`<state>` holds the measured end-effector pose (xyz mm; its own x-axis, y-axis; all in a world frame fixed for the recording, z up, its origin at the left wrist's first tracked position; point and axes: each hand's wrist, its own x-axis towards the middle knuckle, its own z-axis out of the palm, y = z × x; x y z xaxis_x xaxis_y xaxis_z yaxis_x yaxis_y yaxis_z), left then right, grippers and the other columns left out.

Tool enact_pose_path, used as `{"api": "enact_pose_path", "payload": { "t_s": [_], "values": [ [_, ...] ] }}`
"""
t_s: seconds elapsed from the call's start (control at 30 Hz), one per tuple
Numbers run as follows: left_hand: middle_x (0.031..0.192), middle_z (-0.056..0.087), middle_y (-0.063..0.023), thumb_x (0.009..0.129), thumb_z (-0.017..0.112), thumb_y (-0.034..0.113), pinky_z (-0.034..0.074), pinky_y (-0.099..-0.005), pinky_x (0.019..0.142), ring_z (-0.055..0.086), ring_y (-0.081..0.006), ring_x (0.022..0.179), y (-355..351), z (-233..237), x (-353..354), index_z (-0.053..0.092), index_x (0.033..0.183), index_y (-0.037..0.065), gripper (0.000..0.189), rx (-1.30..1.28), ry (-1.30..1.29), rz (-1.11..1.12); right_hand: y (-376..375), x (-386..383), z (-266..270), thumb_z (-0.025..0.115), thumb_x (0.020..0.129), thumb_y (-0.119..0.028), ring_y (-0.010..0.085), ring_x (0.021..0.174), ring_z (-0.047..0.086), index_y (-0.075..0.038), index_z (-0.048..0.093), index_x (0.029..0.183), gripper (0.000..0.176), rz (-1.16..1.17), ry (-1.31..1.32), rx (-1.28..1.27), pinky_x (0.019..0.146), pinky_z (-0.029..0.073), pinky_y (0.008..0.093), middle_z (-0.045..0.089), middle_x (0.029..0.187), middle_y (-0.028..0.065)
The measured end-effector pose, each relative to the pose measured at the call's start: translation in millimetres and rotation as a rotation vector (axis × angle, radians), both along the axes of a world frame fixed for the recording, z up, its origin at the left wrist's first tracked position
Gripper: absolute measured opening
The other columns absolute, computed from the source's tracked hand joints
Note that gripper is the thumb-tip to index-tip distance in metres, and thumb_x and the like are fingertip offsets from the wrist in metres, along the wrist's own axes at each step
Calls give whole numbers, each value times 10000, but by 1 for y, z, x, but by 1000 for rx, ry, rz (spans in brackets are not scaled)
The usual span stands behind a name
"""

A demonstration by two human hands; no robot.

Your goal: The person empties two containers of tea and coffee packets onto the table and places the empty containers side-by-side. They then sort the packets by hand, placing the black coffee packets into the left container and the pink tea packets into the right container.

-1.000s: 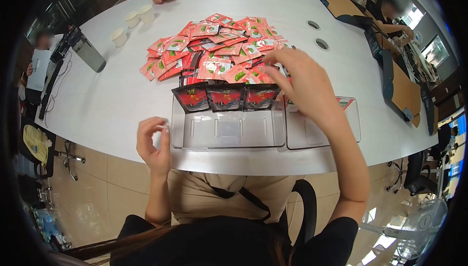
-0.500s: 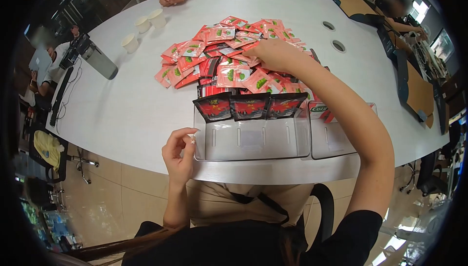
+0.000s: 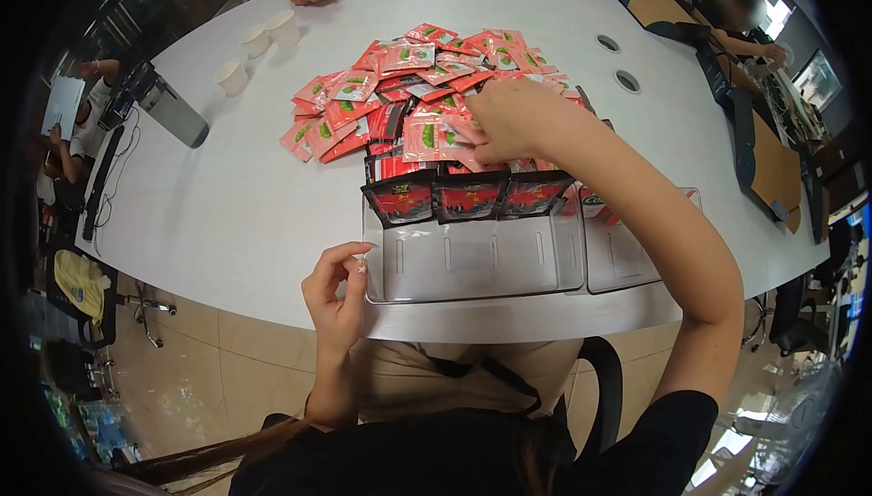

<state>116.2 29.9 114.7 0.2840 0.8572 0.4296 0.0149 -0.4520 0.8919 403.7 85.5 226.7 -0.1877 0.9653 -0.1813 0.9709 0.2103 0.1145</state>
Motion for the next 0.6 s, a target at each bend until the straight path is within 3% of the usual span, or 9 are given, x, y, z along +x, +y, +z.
{"api": "enact_pose_path", "payload": {
  "t_s": [0.07, 0.27, 0.37, 0.57, 0.6],
  "values": [
    [657, 554, -5, 867, 616, -18, 408, -205, 562, 491, -59, 582, 0, 0, 0, 673, 1041, -19, 182, 2, -1, -3, 6, -8, -1, 755, 733, -425, 331, 737, 662, 10, 588, 1015, 545, -65, 59, -102, 683, 518, 435, 649, 761, 168],
    [669, 564, -20, 870, 624, 7, 411, -216, 562, 495, -77, 585, -1, -1, -2, 676, 1044, -18, 183, 20, 26, -10, 13, -18, -22, 780, 674, -259, 332, 763, 664, -2, 515, 1133, 589, -60, 20, -53, 642, 527, 434, 652, 811, 187],
    [671, 567, -29, 864, 635, 17, 414, -223, 561, 499, -89, 586, -1, -1, -3, 680, 1040, -14, 184, 32, 24, -23, 12, -20, -4, 768, 677, -204, 332, 755, 663, -6, 512, 1136, 562, -116, 80, -159, 630, 523, 432, 652, 831, 194],
    [678, 575, -34, 863, 643, 27, 417, -227, 558, 507, -94, 588, -1, -1, -2, 684, 1031, -8, 177, 34, 31, -17, 26, 26, -20, 673, 784, -183, 297, 728, 646, 16, 595, 978, 289, -151, 322, -62, 646, 494, 426, 651, 847, 171],
    [679, 576, -33, 864, 643, 29, 417, -227, 558, 508, -93, 589, -1, -1, -2, 685, 1032, -7, 176, 41, 33, -14, 28, 34, -24, 635, 845, -196, 287, 692, 630, 26, 625, 918, 234, -186, 338, -55, 636, 486, 408, 645, 809, 160]
  ]
}}
